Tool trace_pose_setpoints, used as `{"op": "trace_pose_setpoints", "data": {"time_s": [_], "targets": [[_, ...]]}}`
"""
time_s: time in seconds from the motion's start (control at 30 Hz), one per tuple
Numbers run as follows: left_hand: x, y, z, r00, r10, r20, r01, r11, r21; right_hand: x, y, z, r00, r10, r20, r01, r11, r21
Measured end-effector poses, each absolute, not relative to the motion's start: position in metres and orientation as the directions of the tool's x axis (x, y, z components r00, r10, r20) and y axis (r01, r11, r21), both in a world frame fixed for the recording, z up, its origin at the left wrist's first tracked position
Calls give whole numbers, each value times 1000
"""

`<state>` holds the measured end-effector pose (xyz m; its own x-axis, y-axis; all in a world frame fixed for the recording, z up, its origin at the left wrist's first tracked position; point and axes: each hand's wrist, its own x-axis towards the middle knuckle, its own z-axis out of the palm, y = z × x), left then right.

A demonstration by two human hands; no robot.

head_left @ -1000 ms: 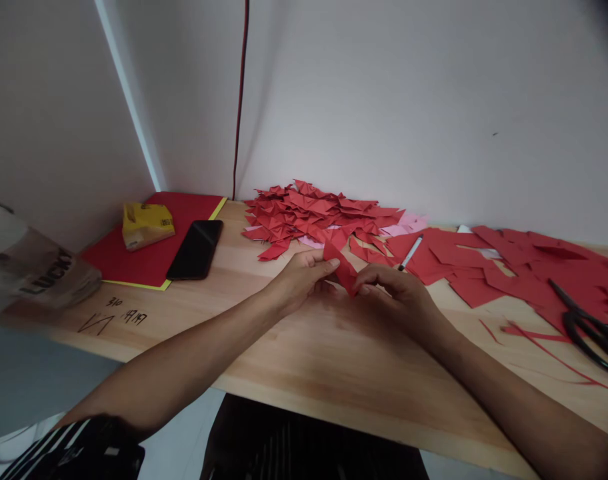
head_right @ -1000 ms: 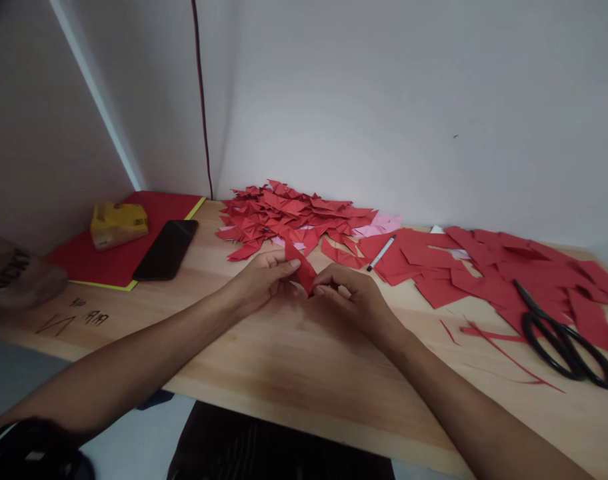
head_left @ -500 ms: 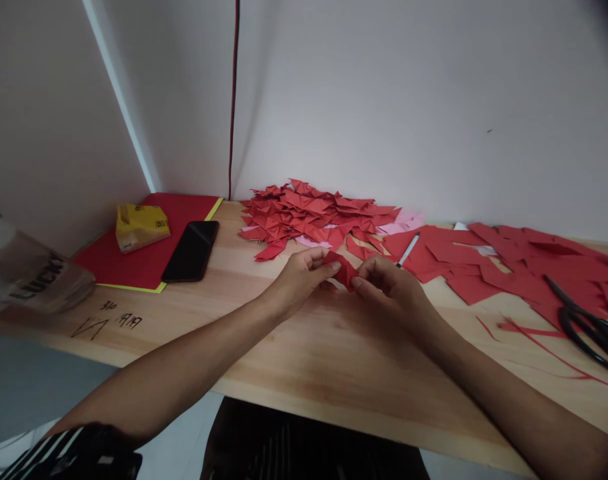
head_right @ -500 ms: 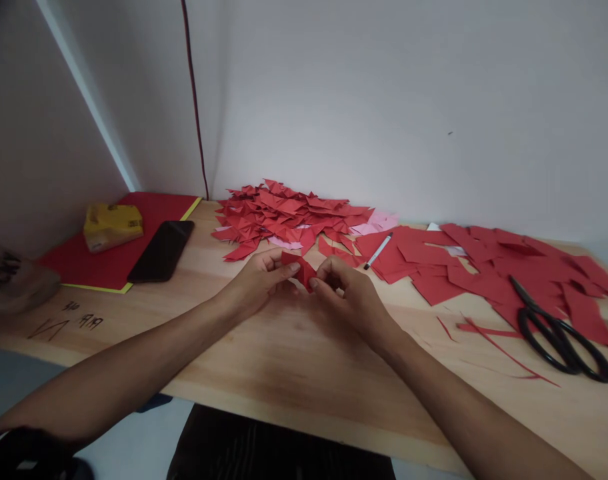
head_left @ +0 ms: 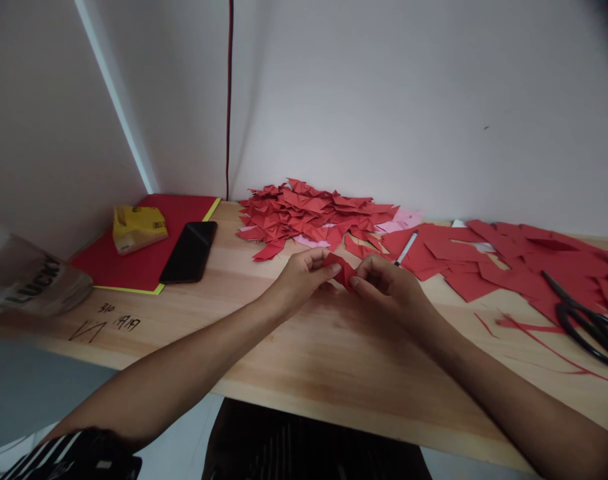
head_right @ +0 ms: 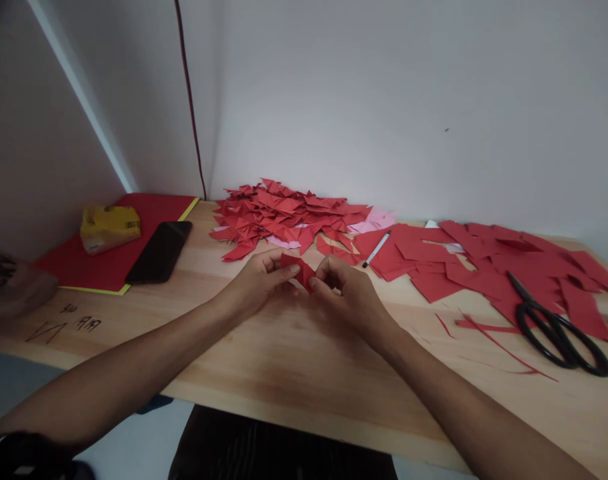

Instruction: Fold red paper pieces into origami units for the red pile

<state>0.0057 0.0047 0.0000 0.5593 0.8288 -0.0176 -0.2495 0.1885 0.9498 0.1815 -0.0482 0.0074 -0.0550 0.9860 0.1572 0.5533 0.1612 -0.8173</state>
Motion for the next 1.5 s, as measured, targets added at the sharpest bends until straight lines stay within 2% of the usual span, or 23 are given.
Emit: {"op": "trace_pose_setpoints", "data": {"time_s": [0.43,1.03,1.33,1.5], "targets": [[5,5,2,516,857,23,-160,70,985,180,-49,9,-49,985,166,564,165,-809],[5,1,9,532,846,36,-126,38,991,178,-49,8,-74,976,205,590,208,-780],[6,0,5,452,888,83,-87,-48,995,179,-49,6,-86,972,221,607,227,-762],[6,-1,5,421,905,62,-92,-25,995,177,-50,6,-30,975,221,599,194,-776]]}}
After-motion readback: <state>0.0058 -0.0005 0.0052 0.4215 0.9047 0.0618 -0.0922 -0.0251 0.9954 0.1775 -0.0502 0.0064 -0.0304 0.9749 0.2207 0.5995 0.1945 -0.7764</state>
